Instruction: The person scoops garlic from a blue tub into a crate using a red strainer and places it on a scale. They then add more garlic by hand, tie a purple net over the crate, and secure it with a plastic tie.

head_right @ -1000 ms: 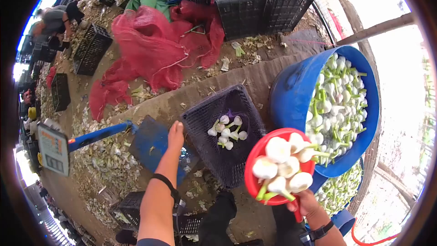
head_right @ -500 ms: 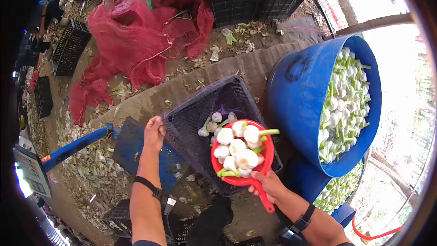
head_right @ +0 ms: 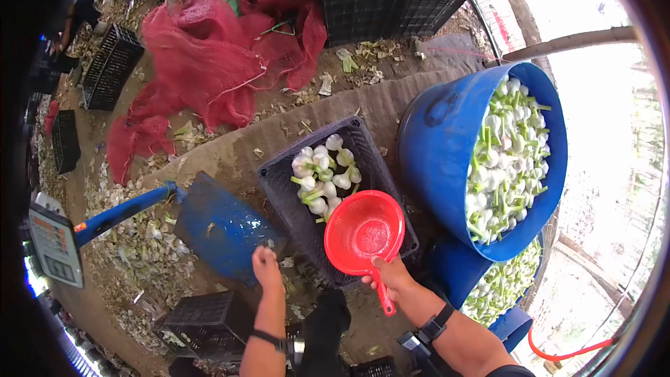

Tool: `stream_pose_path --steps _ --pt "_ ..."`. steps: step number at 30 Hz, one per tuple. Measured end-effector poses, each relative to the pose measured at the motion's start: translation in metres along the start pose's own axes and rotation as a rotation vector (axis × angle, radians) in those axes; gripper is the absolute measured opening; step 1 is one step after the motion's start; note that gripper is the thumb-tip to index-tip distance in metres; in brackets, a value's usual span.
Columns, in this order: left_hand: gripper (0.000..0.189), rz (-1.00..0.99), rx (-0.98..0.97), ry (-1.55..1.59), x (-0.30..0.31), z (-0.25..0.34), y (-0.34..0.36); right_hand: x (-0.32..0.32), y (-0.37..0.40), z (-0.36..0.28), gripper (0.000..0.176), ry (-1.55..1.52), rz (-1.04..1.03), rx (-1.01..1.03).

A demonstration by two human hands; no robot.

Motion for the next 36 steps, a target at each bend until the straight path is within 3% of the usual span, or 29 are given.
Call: stream_pose_path --steps 1,3,6,9,11,13,16,21,23,25,27,30,33,34,36 --pt "0.027 -0.01 -0.118 -0.073 0.019 0.004 0.029 0.005 0.014 -0.002 0.034 -0.003 -0.003 0.005" --pt "0.027 -0.074 -0.037 -0.1 0.055 0.02 0.087 0.02 0.051 -0.01 0.034 0.096 0.013 0.12" --pt "0.033 -0.246 -0.113 -0.298 0.106 0.058 0.162 0.067 0.107 -0.034 0.029 0.11 -0.015 0.274" --pt "0.032 -0.338 -0.392 -0.506 0.144 0.085 0.216 0.146 0.13 -0.067 0.025 0.046 0.173 0.52" --pt "0.038 -0.378 -0.41 -0.629 0.164 0.085 0.248 0.192 0.141 -0.108 0.034 -0.054 0.33 0.684" --pt "0.047 -0.417 -0.422 -0.753 0.175 0.077 0.277 0.259 0.108 -0.133 0.049 -0.03 0.498 0.823" --pt "0.045 -0.376 -0.439 -0.87 0.172 0.075 0.301 0.325 0.073 -0.161 0.074 0.259 0.848 0.773" --pt "0.039 -0.286 -0.412 -0.925 0.138 0.075 0.296 0.367 -0.034 -0.156 0.086 0.543 0.898 0.743" --pt "0.04 -0.291 -0.425 -0.969 0.132 0.069 0.296 0.368 -0.066 -0.145 0.072 0.513 0.922 0.779" --pt "0.038 -0.328 -0.437 -1.07 0.124 0.071 0.297 0.325 -0.102 -0.156 0.052 0.308 0.618 0.587" --pt "0.037 -0.321 -0.44 -1.089 0.126 0.066 0.295 0.29 -0.111 -0.165 0.035 0.196 0.469 0.514" --pt "0.035 -0.322 -0.434 -1.108 0.12 0.063 0.298 0.279 -0.147 -0.167 0.024 -0.012 0.338 0.527" --pt "0.034 -0.327 -0.408 -1.126 0.115 0.068 0.304 0.305 -0.133 -0.172 0.027 -0.138 0.187 0.347" --pt "0.033 -0.325 -0.389 -1.13 0.112 0.068 0.306 0.318 -0.12 -0.174 0.025 -0.011 0.033 0.402" --pt "0.033 -0.315 -0.408 -1.141 0.111 0.064 0.309 0.318 -0.111 -0.17 0.026 -0.021 0.062 0.398"
Point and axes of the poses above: each hand's wrist, its own y-axis away from the middle knuckle, its own x-axis out of the back of the hand, z = x × y, the point moved 2 cm from there along -y, towards the middle knuckle, and after that the axes turned 10 degrees about z, right-handed, at the moved point
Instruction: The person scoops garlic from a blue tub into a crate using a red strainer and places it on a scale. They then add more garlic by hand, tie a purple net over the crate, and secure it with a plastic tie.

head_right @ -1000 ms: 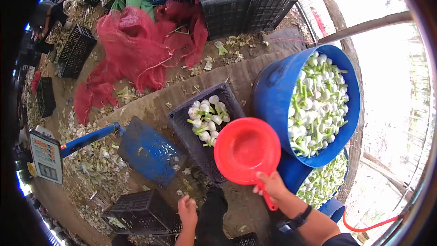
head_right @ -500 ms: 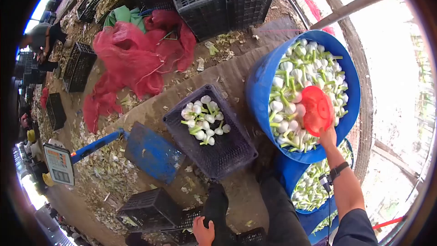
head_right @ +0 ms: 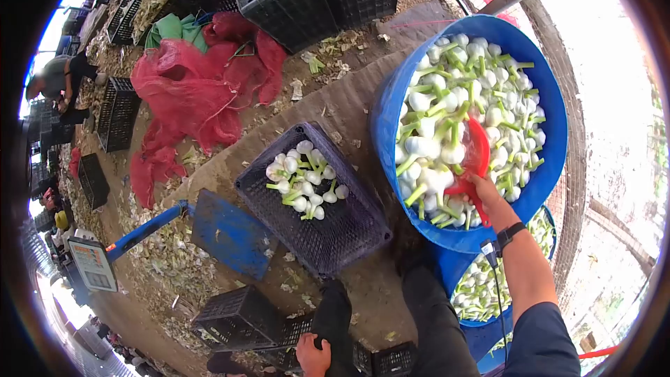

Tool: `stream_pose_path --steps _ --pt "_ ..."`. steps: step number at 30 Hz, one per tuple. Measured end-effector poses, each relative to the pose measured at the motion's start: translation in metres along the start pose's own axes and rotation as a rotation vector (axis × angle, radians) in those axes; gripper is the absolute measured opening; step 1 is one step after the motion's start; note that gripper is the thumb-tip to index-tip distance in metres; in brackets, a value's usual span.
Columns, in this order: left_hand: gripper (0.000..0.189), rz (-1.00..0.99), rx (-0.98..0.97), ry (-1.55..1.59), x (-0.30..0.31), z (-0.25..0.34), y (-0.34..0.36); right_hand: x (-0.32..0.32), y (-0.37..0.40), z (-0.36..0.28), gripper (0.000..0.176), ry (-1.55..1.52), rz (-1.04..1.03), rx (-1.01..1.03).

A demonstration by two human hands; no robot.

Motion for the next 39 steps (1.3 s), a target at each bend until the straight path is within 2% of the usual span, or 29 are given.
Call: stream_pose_path --steps 1,2,3,4,5,6,7,9,11,14,17,18,24,27,28,29,31,33,36,39 --pt "0.033 0.007 -0.014 -0.016 -0.004 0.001 0.003 -0.004 0.004 -0.004 0.027 -0.004 0.038 -0.007" --pt "0.033 -0.003 -0.025 -0.012 -0.006 0.001 0.006 -0.025 -0.004 -0.001 0.029 -0.224 0.013 -0.081" --pt "0.033 -0.008 -0.01 -0.021 -0.007 0.0 0.006 -0.029 -0.023 0.016 0.025 -0.222 0.076 -0.01" --pt "0.033 -0.01 -0.001 -0.028 -0.008 0.001 0.004 -0.008 -0.072 0.046 0.02 -0.079 -0.166 -0.004" --pt "0.033 -0.022 -0.038 -0.018 -0.009 0.001 0.004 -0.026 -0.046 0.021 0.012 -0.187 -0.058 -0.03" --pt "0.038 -0.089 -0.036 -0.031 -0.01 -0.001 0.007 -0.034 -0.033 0.004 0.009 -0.044 0.088 -0.083" --pt "0.043 -0.153 -0.028 -0.048 -0.009 0.002 0.009 -0.039 -0.01 -0.014 0.017 -0.032 0.133 -0.078" --pt "0.042 -0.15 -0.021 -0.071 -0.008 0.01 0.007 -0.019 -0.013 -0.006 0.019 -0.124 -0.038 -0.087" --pt "0.041 -0.131 -0.04 -0.168 -0.012 0.005 0.008 -0.002 -0.008 -0.001 0.021 -0.122 -0.028 -0.087" --pt "0.04 -0.159 -0.038 -0.099 -0.012 0.006 0.004 0.03 0.0 0.012 0.022 -0.125 -0.092 -0.145" --pt "0.04 -0.194 -0.034 -0.066 -0.005 0.013 0.0 0.043 0.016 0.016 0.021 -0.234 -0.139 -0.108" --pt "0.039 -0.118 -0.137 -0.071 -0.004 0.014 0.0 0.047 0.02 0.017 0.02 -0.256 -0.159 -0.1" --pt "0.04 -0.165 -0.114 -0.146 -0.004 0.006 -0.004 0.062 0.044 0.02 0.019 -0.316 -0.049 -0.089" --pt "0.042 -0.188 -0.133 -0.158 -0.01 -0.006 -0.006 0.069 0.088 0.007 0.02 -0.288 -0.034 -0.057" --pt "0.042 -0.187 -0.128 -0.15 -0.013 -0.006 -0.006 0.069 0.104 0.002 0.021 -0.284 0.04 -0.032" --pt "0.037 -0.131 -0.101 -0.121 -0.007 0.003 -0.007 0.062 0.117 -0.003 0.021 -0.278 0.101 -0.009" --pt "0.034 -0.059 -0.028 -0.104 -0.002 -0.002 -0.003 0.051 0.143 -0.008 0.022 -0.323 0.046 0.102" --pt "0.035 -0.012 -0.15 -0.069 -0.013 -0.016 -0.002 0.033 0.176 -0.013 0.02 -0.235 -0.035 0.147" --pt "0.035 -0.011 -0.117 -0.041 -0.011 -0.022 0.003 -0.018 0.233 -0.025 0.019 -0.152 -0.073 0.148" --pt "0.035 -0.036 -0.078 -0.015 -0.007 -0.029 0.008 -0.073 0.263 -0.011 0.024 -0.069 -0.117 0.055"
Point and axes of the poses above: each hand's wrist, its own y-axis away from the middle knuckle, its own x-axis out of the back of the hand, z = x × y, the point moved 2 cm from there along -y, towards the middle knuckle, and after that the axes turned 10 degrees about z, right-handed, at the moved point
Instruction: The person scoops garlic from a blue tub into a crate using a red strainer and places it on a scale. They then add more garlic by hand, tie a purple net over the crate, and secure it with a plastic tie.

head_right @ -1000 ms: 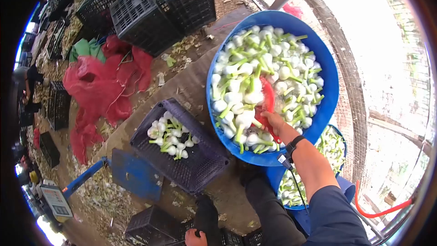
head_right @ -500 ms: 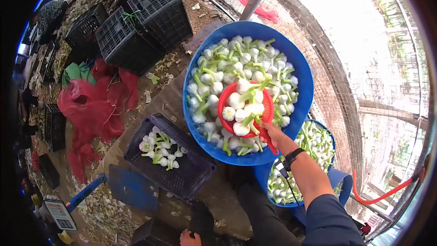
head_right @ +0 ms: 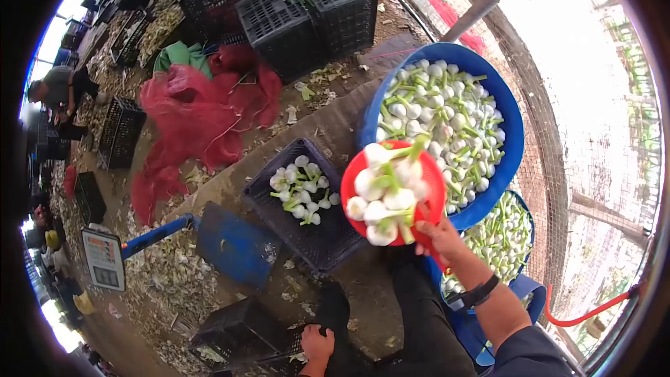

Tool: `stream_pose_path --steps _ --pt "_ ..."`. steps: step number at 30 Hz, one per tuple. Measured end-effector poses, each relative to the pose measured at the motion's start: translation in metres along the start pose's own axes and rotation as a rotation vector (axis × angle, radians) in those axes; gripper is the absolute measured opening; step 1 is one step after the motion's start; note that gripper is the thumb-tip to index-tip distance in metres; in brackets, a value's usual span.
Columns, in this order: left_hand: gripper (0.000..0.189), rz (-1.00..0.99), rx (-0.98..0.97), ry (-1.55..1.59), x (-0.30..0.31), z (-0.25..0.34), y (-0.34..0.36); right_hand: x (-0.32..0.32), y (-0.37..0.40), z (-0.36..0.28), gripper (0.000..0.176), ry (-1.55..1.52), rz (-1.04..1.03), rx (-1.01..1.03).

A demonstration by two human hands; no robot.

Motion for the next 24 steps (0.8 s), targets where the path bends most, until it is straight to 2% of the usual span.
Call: stream_pose_path --steps 2,4,7,8,11,14,16,18,20,22,24 --pt "0.034 -0.001 0.019 0.012 -0.003 -0.009 0.003 -0.048 0.013 0.003 0.034 0.006 -0.032 0.021" --pt "0.033 -0.007 0.037 0.023 -0.006 -0.016 0.004 -0.095 0.008 0.015 0.058 0.026 -0.02 0.041" --pt "0.031 0.036 0.014 0.088 0.0 -0.024 0.009 -0.154 -0.029 0.048 0.086 0.062 0.201 0.219" --pt "0.031 0.034 0.026 0.079 -0.001 -0.025 0.008 -0.166 -0.045 0.06 0.086 0.067 0.194 0.222" --pt "0.03 0.03 0.033 0.081 0.001 -0.031 0.009 -0.174 -0.082 0.099 0.09 0.475 0.483 0.321" --pt "0.03 0.043 0.033 0.114 -0.002 -0.036 0.008 -0.167 -0.075 0.098 0.09 0.569 0.432 0.269" --pt "0.03 0.042 0.038 0.134 -0.001 -0.036 0.007 -0.163 -0.072 0.099 0.09 0.574 0.448 0.315" --pt "0.03 0.029 0.053 0.132 0.001 -0.036 0.005 -0.162 -0.066 0.091 0.089 0.607 0.452 0.537" --pt "0.03 0.041 0.049 0.133 0.0 -0.036 0.004 -0.166 -0.054 0.085 0.088 0.768 0.439 0.701" --pt "0.031 0.04 0.01 0.14 -0.003 -0.035 0.002 -0.164 -0.046 0.084 0.088 0.827 0.36 0.7" --pt "0.03 0.053 0.044 0.144 -0.004 -0.033 0.002 -0.159 -0.026 0.068 0.088 0.833 0.372 0.727"
Point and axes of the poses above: each hand's wrist, its own y-axis away from the middle knuckle, its own x-axis out of the back of the hand, z = x × y, the point moved 2 cm from there along -y, towards the middle knuckle, and after that the axes turned 10 degrees about z, right-handed, at the moved point
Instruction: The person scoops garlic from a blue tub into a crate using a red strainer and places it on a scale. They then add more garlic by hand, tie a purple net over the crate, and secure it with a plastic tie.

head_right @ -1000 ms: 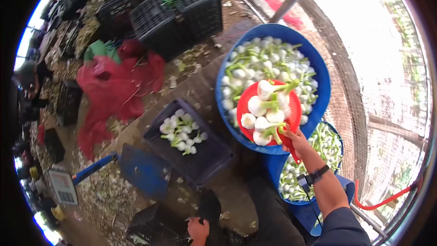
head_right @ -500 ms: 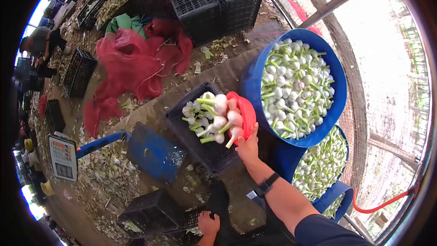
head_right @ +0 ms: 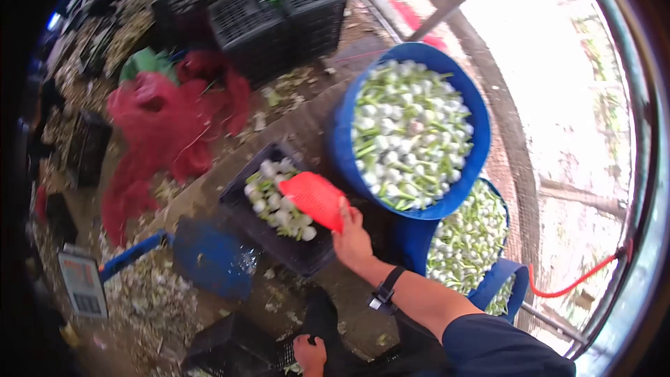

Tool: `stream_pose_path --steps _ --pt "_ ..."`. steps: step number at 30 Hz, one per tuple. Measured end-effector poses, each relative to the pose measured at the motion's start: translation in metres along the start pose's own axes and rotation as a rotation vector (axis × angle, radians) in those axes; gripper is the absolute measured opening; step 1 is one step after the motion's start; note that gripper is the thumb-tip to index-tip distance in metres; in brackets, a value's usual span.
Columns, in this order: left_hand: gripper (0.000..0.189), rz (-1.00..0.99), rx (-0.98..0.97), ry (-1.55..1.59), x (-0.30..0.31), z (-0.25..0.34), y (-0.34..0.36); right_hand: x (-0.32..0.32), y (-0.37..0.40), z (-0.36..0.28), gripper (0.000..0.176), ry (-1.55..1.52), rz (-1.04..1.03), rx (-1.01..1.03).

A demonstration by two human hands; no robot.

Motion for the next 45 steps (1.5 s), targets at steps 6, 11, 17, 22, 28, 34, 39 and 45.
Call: stream_pose_path --steps 6,11,17,22,28,34,39,45 --pt "0.042 -0.255 0.034 -0.099 0.012 0.031 -0.012 0.092 -0.022 0.028 0.079 -0.43 0.182 -0.132" --pt "0.042 -0.258 -0.038 -0.214 0.004 0.039 -0.017 0.178 -0.098 0.149 0.077 -0.376 0.375 -0.368" --pt "0.041 -0.297 -0.022 -0.205 -0.002 0.049 -0.02 0.215 -0.138 0.302 0.088 0.111 0.381 -0.568" --pt "0.039 -0.223 -0.085 -0.22 -0.006 0.051 -0.019 0.145 -0.17 0.336 0.092 0.113 0.344 -0.682" --pt "0.035 -0.159 -0.088 -0.19 -0.011 0.063 -0.022 0.062 -0.215 0.332 0.046 -0.556 0.037 -0.93" --pt "0.034 -0.188 -0.031 -0.256 -0.016 0.065 -0.02 0.058 -0.217 0.316 0.018 -0.979 -0.051 -1.039" --pt "0.035 -0.196 -0.021 -0.294 -0.019 0.063 -0.021 0.036 -0.245 0.314 0.018 -1.064 -0.108 -1.062" --pt "0.04 -0.242 0.005 -0.28 -0.015 0.076 -0.021 0.072 -0.206 0.338 0.019 -1.183 -0.199 -1.022"
Point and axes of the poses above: each hand's wrist, its own y-axis away from the middle knuckle, its own x-axis out of the back of the hand, z = x × y, the point moved 2 cm from there along -y, towards the middle knuckle, and after that the axes turned 10 degrees about z, right-handed, at the moved point
